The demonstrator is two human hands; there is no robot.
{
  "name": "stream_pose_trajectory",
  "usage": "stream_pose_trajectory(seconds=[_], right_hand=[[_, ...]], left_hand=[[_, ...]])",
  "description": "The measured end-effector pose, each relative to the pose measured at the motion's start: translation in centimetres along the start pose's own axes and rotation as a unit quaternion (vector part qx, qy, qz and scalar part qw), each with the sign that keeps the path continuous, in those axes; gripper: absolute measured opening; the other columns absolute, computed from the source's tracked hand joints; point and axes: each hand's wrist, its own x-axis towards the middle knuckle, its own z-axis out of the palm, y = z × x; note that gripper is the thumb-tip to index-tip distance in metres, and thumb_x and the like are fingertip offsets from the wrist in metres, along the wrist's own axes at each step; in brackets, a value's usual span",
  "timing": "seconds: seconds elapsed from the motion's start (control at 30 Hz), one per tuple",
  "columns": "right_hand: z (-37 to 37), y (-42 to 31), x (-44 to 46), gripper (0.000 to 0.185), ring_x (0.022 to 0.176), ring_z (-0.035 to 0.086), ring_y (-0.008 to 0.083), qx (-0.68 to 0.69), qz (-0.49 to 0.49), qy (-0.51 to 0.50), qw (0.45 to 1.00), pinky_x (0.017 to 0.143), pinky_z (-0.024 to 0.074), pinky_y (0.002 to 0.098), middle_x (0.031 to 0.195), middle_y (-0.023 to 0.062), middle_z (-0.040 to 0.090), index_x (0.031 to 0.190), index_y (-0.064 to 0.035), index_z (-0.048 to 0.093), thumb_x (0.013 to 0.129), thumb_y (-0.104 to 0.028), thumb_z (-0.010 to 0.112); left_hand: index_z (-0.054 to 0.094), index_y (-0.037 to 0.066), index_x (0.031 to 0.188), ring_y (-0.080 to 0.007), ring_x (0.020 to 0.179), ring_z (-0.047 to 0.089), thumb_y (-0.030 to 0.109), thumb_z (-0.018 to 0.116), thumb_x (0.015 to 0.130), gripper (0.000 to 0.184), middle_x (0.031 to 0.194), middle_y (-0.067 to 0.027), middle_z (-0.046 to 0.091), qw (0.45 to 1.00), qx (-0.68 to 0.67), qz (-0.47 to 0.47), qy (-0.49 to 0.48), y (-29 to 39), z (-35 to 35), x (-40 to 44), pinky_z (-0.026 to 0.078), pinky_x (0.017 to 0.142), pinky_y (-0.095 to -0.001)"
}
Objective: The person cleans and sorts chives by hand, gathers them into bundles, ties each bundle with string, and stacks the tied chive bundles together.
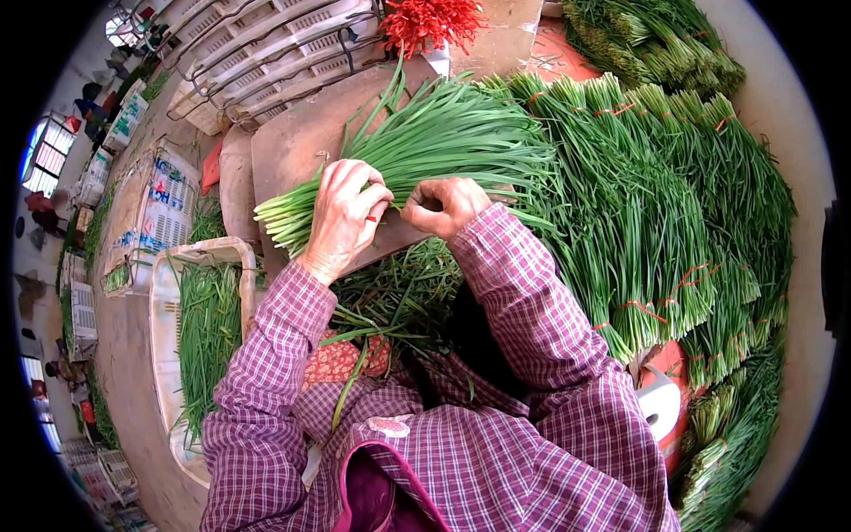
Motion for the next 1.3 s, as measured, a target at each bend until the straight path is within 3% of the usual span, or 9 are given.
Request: stream_pose_trajectory(seconds=[0.07, 0.13, 0.33, 0.5, 0.63, 1.0, 1.13, 1.17, 1.3], right_hand=[[0.2, 0.4, -0.2, 0.027, 0.064, 0.066, 0.0212, 0.004, -0.040, -0.014, 0.999, 0.064, 0.0507, 0.0324, 0.070, 0.0116, 0.067, 0.086, -0.0011, 0.068, 0.084, -0.028, 0.065], [0.5, 1.0, 0.2, 0.027, 0.066, 0.067, 0.0232, -0.019, -0.071, 0.013, 0.997, 0.065, 0.0509, 0.0334, 0.072, 0.0130, 0.068, 0.090, -0.0020, 0.068, 0.086, -0.028, 0.064], [1.7, 1.4, 3.2, 0.030, 0.077, 0.068, 0.0307, -0.114, -0.002, 0.076, 0.991, 0.073, 0.0531, 0.0389, 0.078, 0.0150, 0.070, 0.091, -0.0052, 0.071, 0.086, -0.034, 0.063], [2.4, -0.7, 6.1, 0.045, 0.098, 0.067, 0.0307, -0.210, 0.160, -0.042, 0.964, 0.088, 0.0534, 0.0392, 0.100, 0.0190, 0.069, 0.095, -0.0063, 0.074, 0.081, -0.048, 0.066], [2.2, -1.2, 7.8, 0.048, 0.106, 0.065, 0.0288, -0.214, 0.199, -0.070, 0.954, 0.091, 0.0527, 0.0377, 0.109, 0.0174, 0.068, 0.103, -0.0051, 0.071, 0.077, -0.045, 0.071], [2.1, -0.7, 8.2, 0.046, 0.105, 0.065, 0.0287, -0.253, 0.167, -0.098, 0.948, 0.091, 0.0529, 0.0371, 0.110, 0.0174, 0.068, 0.104, -0.0060, 0.071, 0.075, -0.042, 0.070], [1.7, -0.4, 8.0, 0.040, 0.097, 0.067, 0.0275, -0.257, 0.135, -0.103, 0.951, 0.088, 0.0536, 0.0369, 0.100, 0.0158, 0.070, 0.096, -0.0098, 0.075, 0.073, -0.042, 0.069], [1.9, -0.1, 7.8, 0.037, 0.083, 0.069, 0.0252, -0.269, 0.105, -0.069, 0.955, 0.082, 0.0546, 0.0354, 0.083, 0.0127, 0.072, 0.090, -0.0121, 0.076, 0.072, -0.043, 0.069], [1.8, 0.8, 7.8, 0.035, 0.082, 0.069, 0.0253, -0.256, 0.093, -0.075, 0.959, 0.082, 0.0539, 0.0353, 0.081, 0.0123, 0.071, 0.087, -0.0127, 0.076, 0.072, -0.044, 0.069]], left_hand=[[0.062, 0.006, 0.078, -0.0264, 0.094, 0.054, 0.003, 0.070, 0.068, 0.013, 0.089, -0.0058, 0.056, 1.000, -0.003, -0.003, 0.001, -0.1, 0.2, -0.6, 0.042, 0.088, -0.0411], [0.062, 0.006, 0.079, -0.0260, 0.093, 0.053, 0.004, 0.070, 0.068, 0.014, 0.087, -0.0056, 0.056, 1.000, 0.009, -0.007, 0.003, -0.2, 0.4, -1.0, 0.042, 0.087, -0.0407], [0.062, 0.006, 0.078, -0.0251, 0.089, 0.054, 0.003, 0.069, 0.068, 0.013, 0.085, -0.0053, 0.055, 0.999, 0.028, -0.010, 0.038, 0.3, 0.7, -1.3, 0.042, 0.082, -0.0403], [0.061, 0.005, 0.080, -0.0261, 0.086, 0.054, 0.002, 0.069, 0.065, 0.017, 0.083, -0.0057, 0.055, 0.997, 0.052, -0.002, 0.053, 0.4, 1.4, -1.4, 0.042, 0.080, -0.0402], [0.061, 0.005, 0.081, -0.0254, 0.087, 0.054, 0.003, 0.066, 0.065, 0.017, 0.084, -0.0056, 0.054, 0.995, 0.077, -0.004, 0.057, 0.5, 1.9, -1.6, 0.042, 0.080, -0.0404], [0.062, 0.007, 0.093, -0.0271, 0.096, 0.055, 0.010, 0.077, 0.067, 0.030, 0.095, -0.0070, 0.059, 0.994, 0.065, -0.062, 0.055, 0.2, -0.1, -1.8, 0.042, 0.087, -0.0390], [0.060, 0.006, 0.099, -0.0298, 0.103, 0.053, 0.011, 0.080, 0.064, 0.040, 0.106, -0.0096, 0.058, 0.992, 0.052, -0.108, 0.025, -1.6, -1.2, -2.0, 0.043, 0.090, -0.0410], [0.060, 0.006, 0.101, -0.0304, 0.104, 0.053, 0.011, 0.080, 0.064, 0.042, 0.108, -0.0103, 0.058, 0.993, 0.049, -0.107, 0.012, -1.8, -1.2, -2.1, 0.044, 0.091, -0.0411], [0.058, 0.005, 0.105, -0.0313, 0.109, 0.053, 0.011, 0.080, 0.064, 0.047, 0.113, -0.0116, 0.057, 0.992, 0.028, -0.119, -0.012, -2.2, -0.8, -2.6, 0.044, 0.093, -0.0413]])
